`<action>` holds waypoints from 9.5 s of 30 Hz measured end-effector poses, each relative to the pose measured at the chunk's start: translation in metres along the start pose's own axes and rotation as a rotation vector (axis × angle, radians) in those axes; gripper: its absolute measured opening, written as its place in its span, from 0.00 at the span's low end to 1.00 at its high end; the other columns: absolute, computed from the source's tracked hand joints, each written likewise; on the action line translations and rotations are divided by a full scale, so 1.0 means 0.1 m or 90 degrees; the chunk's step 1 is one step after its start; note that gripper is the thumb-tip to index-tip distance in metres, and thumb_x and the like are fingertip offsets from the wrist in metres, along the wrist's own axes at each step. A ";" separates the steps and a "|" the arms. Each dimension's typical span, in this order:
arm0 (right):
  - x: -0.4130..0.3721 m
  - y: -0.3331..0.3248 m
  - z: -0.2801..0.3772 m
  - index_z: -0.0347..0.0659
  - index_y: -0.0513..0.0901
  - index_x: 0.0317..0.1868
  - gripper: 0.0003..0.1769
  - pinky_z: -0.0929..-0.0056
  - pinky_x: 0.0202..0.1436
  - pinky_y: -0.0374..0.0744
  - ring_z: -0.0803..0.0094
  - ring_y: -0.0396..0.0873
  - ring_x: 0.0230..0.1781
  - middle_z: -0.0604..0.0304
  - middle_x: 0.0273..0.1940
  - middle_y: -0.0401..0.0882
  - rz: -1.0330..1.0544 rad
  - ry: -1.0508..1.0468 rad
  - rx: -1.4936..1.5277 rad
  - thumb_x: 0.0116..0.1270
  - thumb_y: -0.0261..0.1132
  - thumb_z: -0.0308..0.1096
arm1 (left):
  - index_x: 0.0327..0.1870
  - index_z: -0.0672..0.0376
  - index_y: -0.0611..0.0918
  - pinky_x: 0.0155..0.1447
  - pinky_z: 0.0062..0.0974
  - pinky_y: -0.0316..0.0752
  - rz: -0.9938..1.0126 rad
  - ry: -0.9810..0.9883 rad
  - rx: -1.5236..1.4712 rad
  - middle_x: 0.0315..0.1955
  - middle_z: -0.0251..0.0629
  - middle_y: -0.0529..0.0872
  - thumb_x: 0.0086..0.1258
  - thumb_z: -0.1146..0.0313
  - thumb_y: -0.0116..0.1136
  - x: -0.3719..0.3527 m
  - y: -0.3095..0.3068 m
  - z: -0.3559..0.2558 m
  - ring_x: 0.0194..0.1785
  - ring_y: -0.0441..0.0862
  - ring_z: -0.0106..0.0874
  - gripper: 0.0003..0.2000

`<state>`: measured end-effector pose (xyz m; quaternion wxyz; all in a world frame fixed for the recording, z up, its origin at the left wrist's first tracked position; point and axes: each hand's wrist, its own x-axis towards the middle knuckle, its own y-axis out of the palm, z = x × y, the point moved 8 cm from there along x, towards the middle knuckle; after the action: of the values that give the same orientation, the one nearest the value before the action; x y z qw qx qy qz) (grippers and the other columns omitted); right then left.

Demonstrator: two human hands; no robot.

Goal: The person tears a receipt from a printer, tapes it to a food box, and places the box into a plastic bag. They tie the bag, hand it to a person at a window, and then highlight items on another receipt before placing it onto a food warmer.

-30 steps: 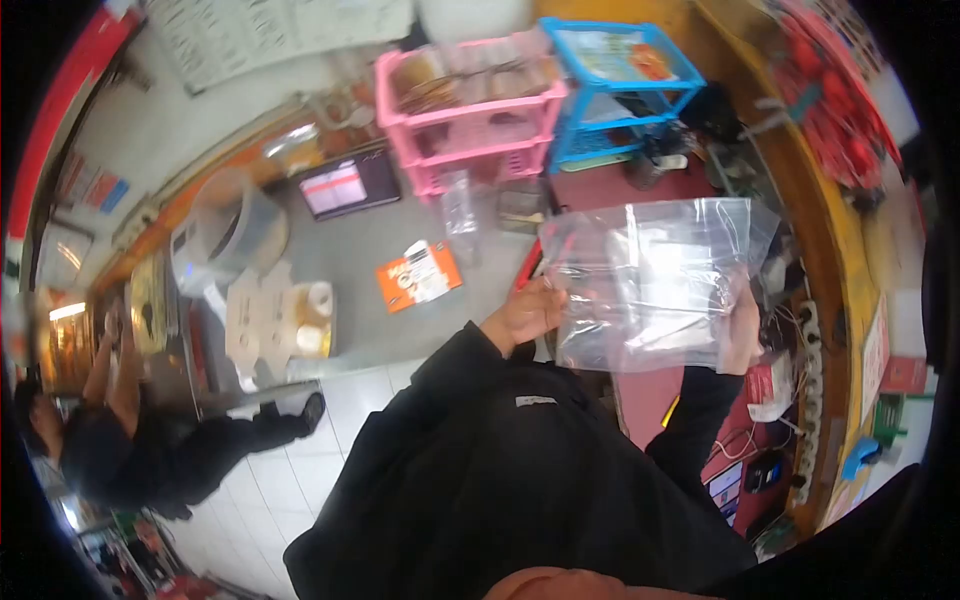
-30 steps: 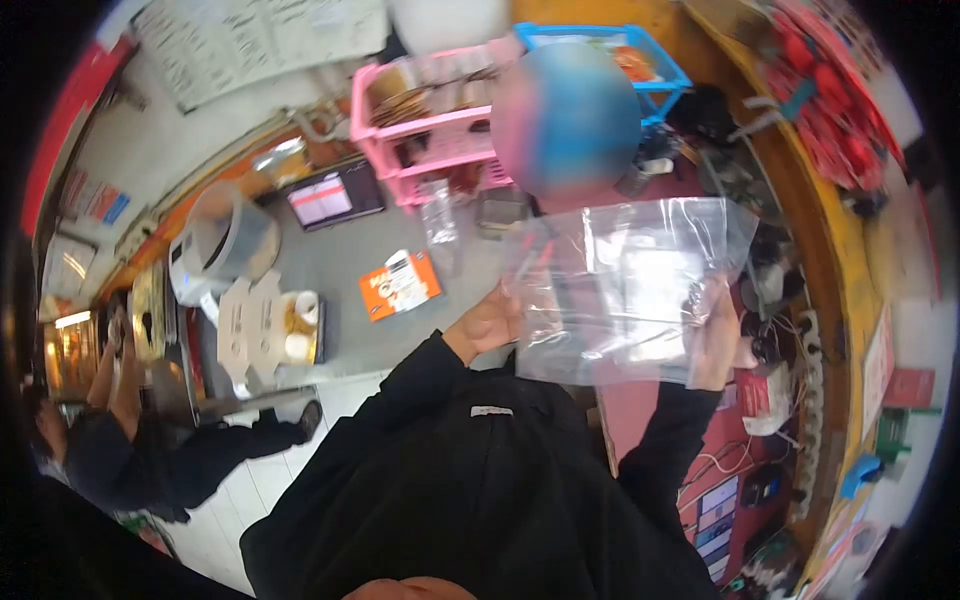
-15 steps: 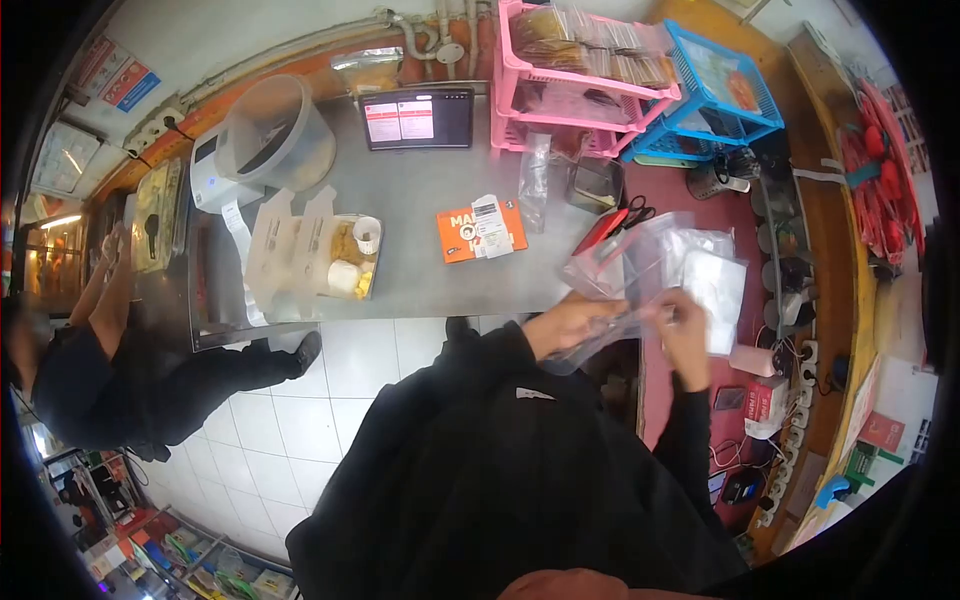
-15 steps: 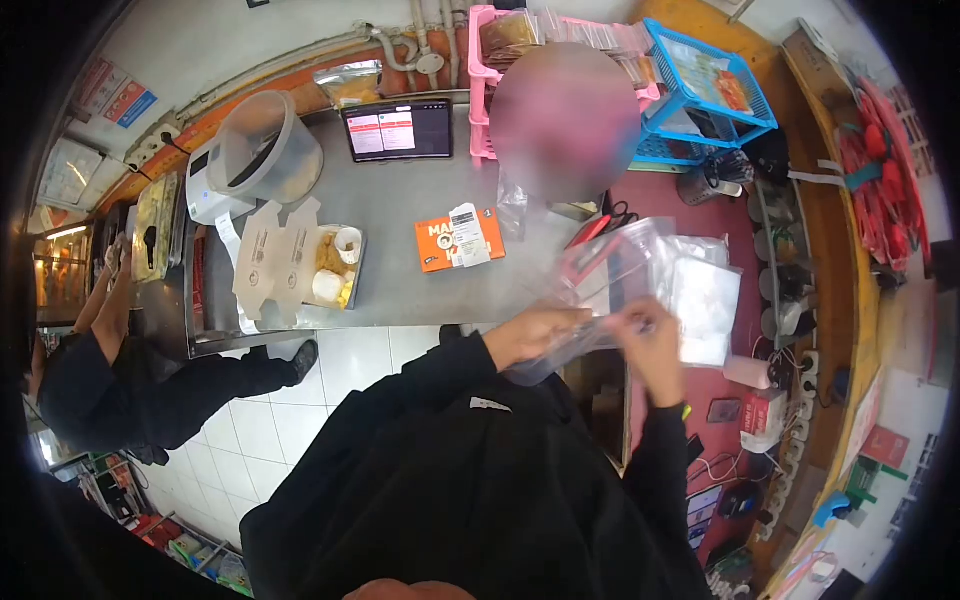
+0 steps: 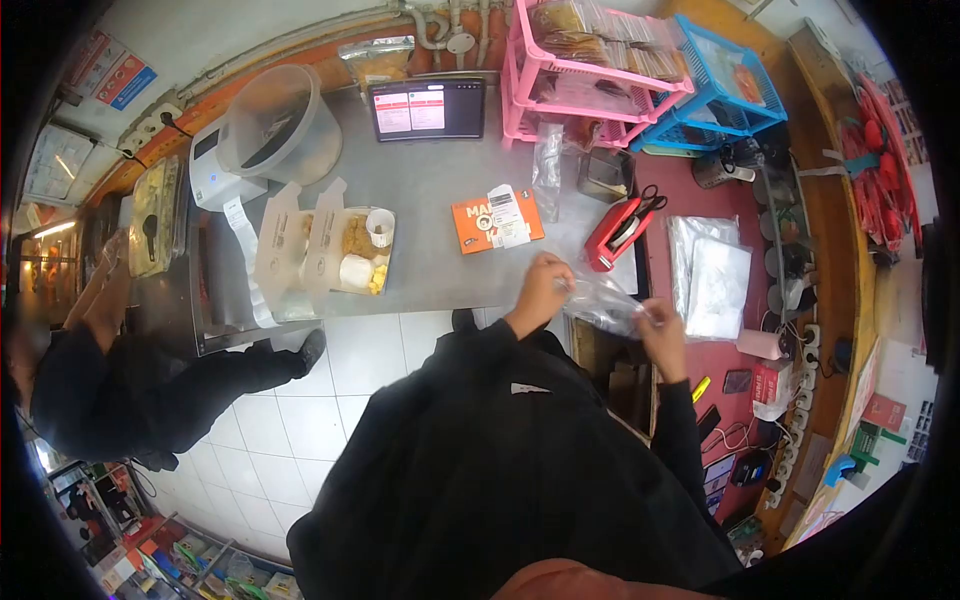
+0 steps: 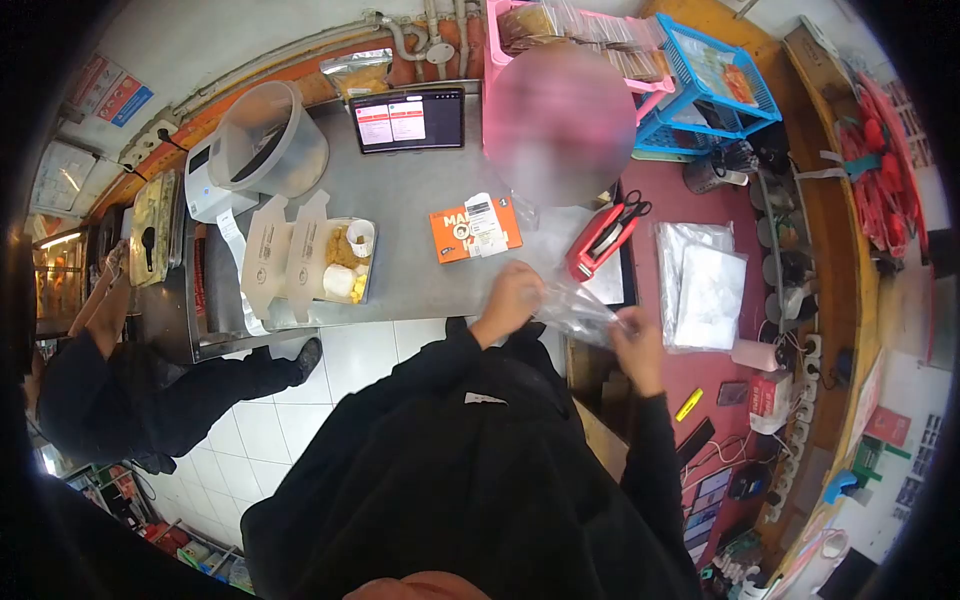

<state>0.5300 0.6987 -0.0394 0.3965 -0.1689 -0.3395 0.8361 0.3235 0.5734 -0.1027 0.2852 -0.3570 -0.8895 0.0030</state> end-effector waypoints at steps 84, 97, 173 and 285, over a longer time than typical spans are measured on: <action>1.92 -4.28 -6.12 0.34 0.76 0.61 0.28 0.58 0.64 0.73 0.51 0.73 0.64 0.40 0.61 0.75 -0.041 0.592 -0.302 0.60 0.64 0.35 | 0.61 0.60 0.78 0.61 0.37 0.74 0.724 -0.222 0.341 0.50 0.55 0.84 0.45 0.64 0.77 0.89 2.65 -0.85 0.55 0.81 0.50 0.36; 1.51 -5.36 -5.48 0.34 0.80 0.54 0.20 0.61 0.58 0.76 0.56 0.77 0.58 0.45 0.54 0.80 -0.602 0.246 -0.077 0.67 0.60 0.39 | 0.61 0.61 0.78 0.67 0.37 0.68 0.643 -0.212 0.296 0.57 0.56 0.80 0.45 0.66 0.78 0.95 2.35 -0.82 0.64 0.75 0.49 0.36; 1.02 2.50 0.46 0.59 0.66 0.71 0.42 0.30 0.65 0.59 0.46 0.65 0.67 0.53 0.66 0.70 0.456 -0.464 -0.522 0.54 0.70 0.38 | 0.67 0.46 0.74 0.42 0.42 0.80 0.282 -0.378 0.445 0.74 0.51 0.56 0.59 0.76 0.56 -0.28 -1.74 0.30 0.38 0.86 0.46 0.30; 3.16 0.94 -0.69 0.45 0.88 0.36 0.07 0.60 0.37 0.84 0.58 0.87 0.37 0.53 0.35 0.87 0.099 -0.106 -0.500 0.57 0.66 0.32 | 0.39 0.56 0.84 0.50 0.41 0.65 0.082 -0.239 0.321 0.35 0.44 0.78 0.71 0.67 0.52 -0.34 -0.34 1.26 0.45 0.72 0.45 0.08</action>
<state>0.3183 0.9315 -0.1584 0.2086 -0.2646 -0.6497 0.6814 0.2573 0.5514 -0.2180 0.1948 -0.3242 -0.8733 0.3072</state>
